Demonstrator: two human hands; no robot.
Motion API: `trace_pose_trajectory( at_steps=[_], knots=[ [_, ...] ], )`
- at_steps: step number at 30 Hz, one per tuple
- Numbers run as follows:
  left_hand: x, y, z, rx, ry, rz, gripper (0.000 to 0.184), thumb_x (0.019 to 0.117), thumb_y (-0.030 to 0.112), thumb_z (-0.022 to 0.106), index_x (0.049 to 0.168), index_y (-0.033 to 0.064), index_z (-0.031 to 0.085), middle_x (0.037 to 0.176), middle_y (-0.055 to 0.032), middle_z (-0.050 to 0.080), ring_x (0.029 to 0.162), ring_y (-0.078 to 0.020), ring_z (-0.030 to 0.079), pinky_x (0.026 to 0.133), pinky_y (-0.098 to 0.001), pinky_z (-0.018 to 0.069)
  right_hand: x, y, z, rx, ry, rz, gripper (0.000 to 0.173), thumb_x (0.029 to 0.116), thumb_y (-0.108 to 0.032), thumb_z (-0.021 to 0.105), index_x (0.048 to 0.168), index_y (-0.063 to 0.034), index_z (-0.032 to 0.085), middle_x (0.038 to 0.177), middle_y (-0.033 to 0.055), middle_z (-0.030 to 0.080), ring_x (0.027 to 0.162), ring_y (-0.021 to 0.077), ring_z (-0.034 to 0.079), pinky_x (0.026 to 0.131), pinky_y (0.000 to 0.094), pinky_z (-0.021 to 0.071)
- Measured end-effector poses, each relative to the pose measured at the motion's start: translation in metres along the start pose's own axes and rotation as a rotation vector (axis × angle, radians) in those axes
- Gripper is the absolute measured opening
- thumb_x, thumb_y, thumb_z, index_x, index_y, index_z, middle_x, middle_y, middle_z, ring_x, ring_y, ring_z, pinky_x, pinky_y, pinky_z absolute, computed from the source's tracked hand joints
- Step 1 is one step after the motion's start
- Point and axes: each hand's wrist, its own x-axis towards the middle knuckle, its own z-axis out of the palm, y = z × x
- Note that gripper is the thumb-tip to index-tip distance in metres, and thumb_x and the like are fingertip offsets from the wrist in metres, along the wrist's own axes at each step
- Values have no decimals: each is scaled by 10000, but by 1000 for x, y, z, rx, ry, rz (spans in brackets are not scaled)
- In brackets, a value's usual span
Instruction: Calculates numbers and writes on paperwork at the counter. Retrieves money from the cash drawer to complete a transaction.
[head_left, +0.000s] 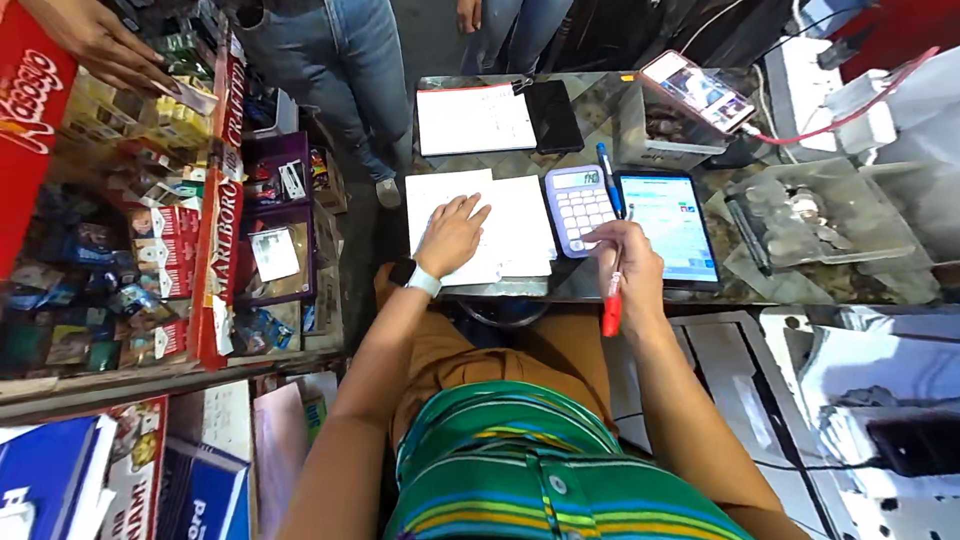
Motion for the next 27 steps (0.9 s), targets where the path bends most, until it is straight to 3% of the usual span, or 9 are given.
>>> trace_pose_trajectory(
  at_steps=[2, 3, 6, 8, 11, 15, 18, 24, 27],
  knots=[
    [21, -10, -3, 35, 0, 37, 435, 1086, 247, 448, 1497, 133, 531, 1608, -136, 415, 1486, -371, 365, 1173, -583, 296, 1, -18, 15, 148, -76, -43, 392, 1003, -60, 408, 1331, 44, 597, 1001, 199, 690, 870, 264, 676, 778, 419, 570],
    [28, -13, -4, 52, -3, 49, 442, 1091, 274, 440, 1503, 134, 525, 1608, -147, 411, 1478, -380, 370, 1162, -583, 301, 2, -26, 26, 213, -112, -77, 396, 1002, -73, 437, 1335, 32, 624, 1006, 190, 652, 871, 240, 631, 765, 388, 541],
    [42, -22, -1, 112, 50, 62, 466, 1099, 349, 388, 1508, 170, 524, 1590, -161, 430, 1450, -383, 405, 1157, -568, 305, 10, -40, 59, 370, -174, -102, 282, 941, -74, 537, 1116, 3, 744, 946, 103, 659, 821, 107, 619, 728, 248, 536],
    [45, -25, 2, 128, 69, 61, 467, 1102, 346, 364, 1506, 177, 526, 1596, -163, 419, 1455, -382, 397, 1165, -564, 296, 18, -43, 75, 458, -233, 14, 189, 906, -74, 585, 1016, 3, 719, 880, 69, 684, 742, 49, 606, 674, 217, 514],
    [44, -24, 3, 140, 75, 60, 466, 1103, 344, 359, 1506, 182, 525, 1606, -158, 404, 1458, -376, 395, 1165, -547, 307, 26, -42, 88, 425, -318, 103, 94, 899, -64, 630, 957, -8, 680, 748, 46, 641, 612, 45, 557, 584, 217, 482],
    [44, -23, 3, 146, 74, 47, 467, 1104, 347, 352, 1510, 187, 520, 1604, -159, 406, 1453, -375, 401, 1173, -541, 301, 29, -38, 91, 361, -360, -9, 122, 895, -60, 614, 933, 17, 700, 740, 84, 655, 621, 80, 580, 599, 243, 502],
    [44, -24, 6, 123, 91, 53, 460, 1103, 344, 360, 1497, 183, 535, 1597, -170, 412, 1449, -389, 406, 1176, -559, 300, 19, -36, 81, 345, -345, 8, 118, 861, -86, 604, 851, 12, 669, 698, 69, 627, 607, 87, 573, 580, 262, 488],
    [43, -24, 5, 130, 90, 52, 466, 1105, 350, 348, 1503, 188, 528, 1598, -173, 408, 1443, -389, 410, 1171, -550, 304, -41, -21, 41, 410, -252, -23, 190, 868, -112, 569, 875, 25, 699, 849, 81, 700, 775, 18, 625, 691, 161, 508],
    [43, -24, 5, 134, 87, 54, 468, 1106, 352, 342, 1503, 186, 526, 1597, -172, 409, 1444, -394, 408, 1170, -559, 303, -45, -8, 21, 379, -169, -78, 181, 879, -101, 570, 872, 24, 700, 821, 63, 696, 745, 2, 618, 675, 149, 511]
  ],
)
